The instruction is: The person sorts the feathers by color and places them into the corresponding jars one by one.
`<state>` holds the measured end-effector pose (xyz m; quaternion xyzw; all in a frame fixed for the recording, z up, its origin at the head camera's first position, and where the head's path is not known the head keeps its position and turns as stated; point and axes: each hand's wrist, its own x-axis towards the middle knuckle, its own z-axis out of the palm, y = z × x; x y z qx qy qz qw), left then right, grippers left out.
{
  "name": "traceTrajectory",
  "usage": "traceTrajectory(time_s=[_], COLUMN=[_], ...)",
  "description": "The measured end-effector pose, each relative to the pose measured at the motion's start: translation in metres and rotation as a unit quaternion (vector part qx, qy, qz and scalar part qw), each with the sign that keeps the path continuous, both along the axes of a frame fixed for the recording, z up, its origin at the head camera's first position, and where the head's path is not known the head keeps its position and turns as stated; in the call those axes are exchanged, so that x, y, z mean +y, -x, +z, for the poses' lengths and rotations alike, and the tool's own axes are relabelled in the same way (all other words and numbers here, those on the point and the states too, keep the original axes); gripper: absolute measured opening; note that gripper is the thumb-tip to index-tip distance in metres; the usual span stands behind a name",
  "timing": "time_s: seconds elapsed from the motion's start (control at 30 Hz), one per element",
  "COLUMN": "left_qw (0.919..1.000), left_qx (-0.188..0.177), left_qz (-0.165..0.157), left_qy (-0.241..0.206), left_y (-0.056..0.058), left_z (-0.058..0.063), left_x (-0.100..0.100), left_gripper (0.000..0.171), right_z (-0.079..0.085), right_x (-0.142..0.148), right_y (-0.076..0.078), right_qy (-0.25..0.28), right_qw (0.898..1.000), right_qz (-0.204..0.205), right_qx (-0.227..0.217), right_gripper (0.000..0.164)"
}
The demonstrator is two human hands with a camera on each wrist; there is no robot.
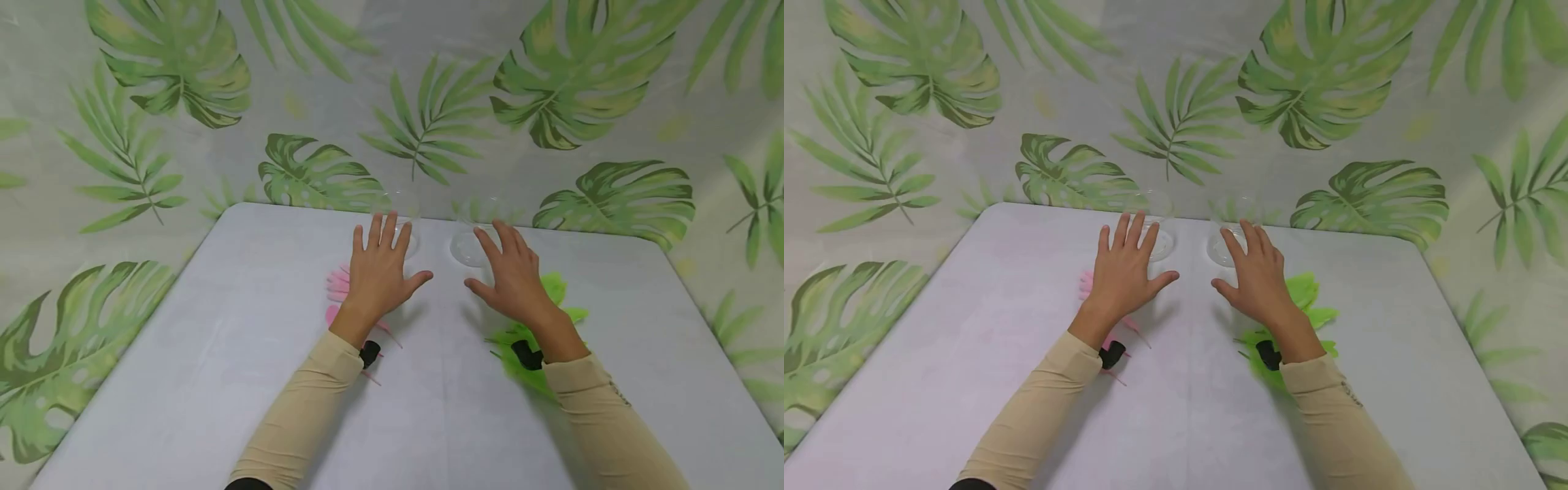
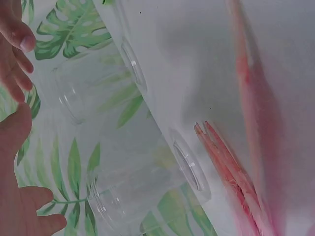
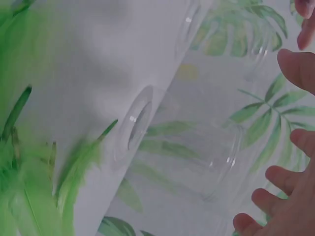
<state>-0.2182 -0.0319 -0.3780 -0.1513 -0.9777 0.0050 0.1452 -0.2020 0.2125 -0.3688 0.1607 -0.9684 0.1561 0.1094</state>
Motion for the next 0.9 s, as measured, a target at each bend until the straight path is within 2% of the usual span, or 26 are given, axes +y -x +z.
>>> traceTrajectory(time_s=[0.17,0.3,0.43,0.5,0.63,0.77,0.9], left_qw=[1.0,1.0,0.9998,0.9993,0.9932,0.9867,0.9859], left_qx=[0.003,-0.005,-0.001,0.019,0.058,0.07,0.063], left_qz=[-0.004,-0.009,-0.016,-0.033,-0.092,-0.131,-0.137], left_qy=[0.002,0.001,0.009,0.002,-0.041,-0.065,-0.072], left_y=[0.001,0.002,-0.001,-0.003,-0.008,-0.01,-0.009], left_z=[0.004,0.007,0.009,0.011,0.014,0.013,0.011], left_x=[0.001,0.0,-0.006,-0.012,-0.032,-0.051,-0.062], left_gripper=[0.095,0.095,0.092,0.085,0.066,0.058,0.058], right_z=[0.004,0.007,0.013,0.016,0.024,0.026,0.023], right_x=[0.005,0.007,0.012,0.017,0.029,0.039,0.047], right_y=[0.002,0.002,-0.001,-0.003,-0.008,-0.012,-0.012], right_qy=[0.003,-0.001,-0.007,0.001,0.017,-0.002,-0.019], right_qw=[1.0,1.0,0.999,0.998,0.996,0.995,0.993], right_qz=[0.005,0.01,0.033,0.049,0.075,0.088,0.094], right_qx=[0.01,-0.004,-0.03,-0.039,-0.045,-0.054,-0.065], right_gripper=[0.083,0.08,0.065,0.051,0.027,0.024,0.025])
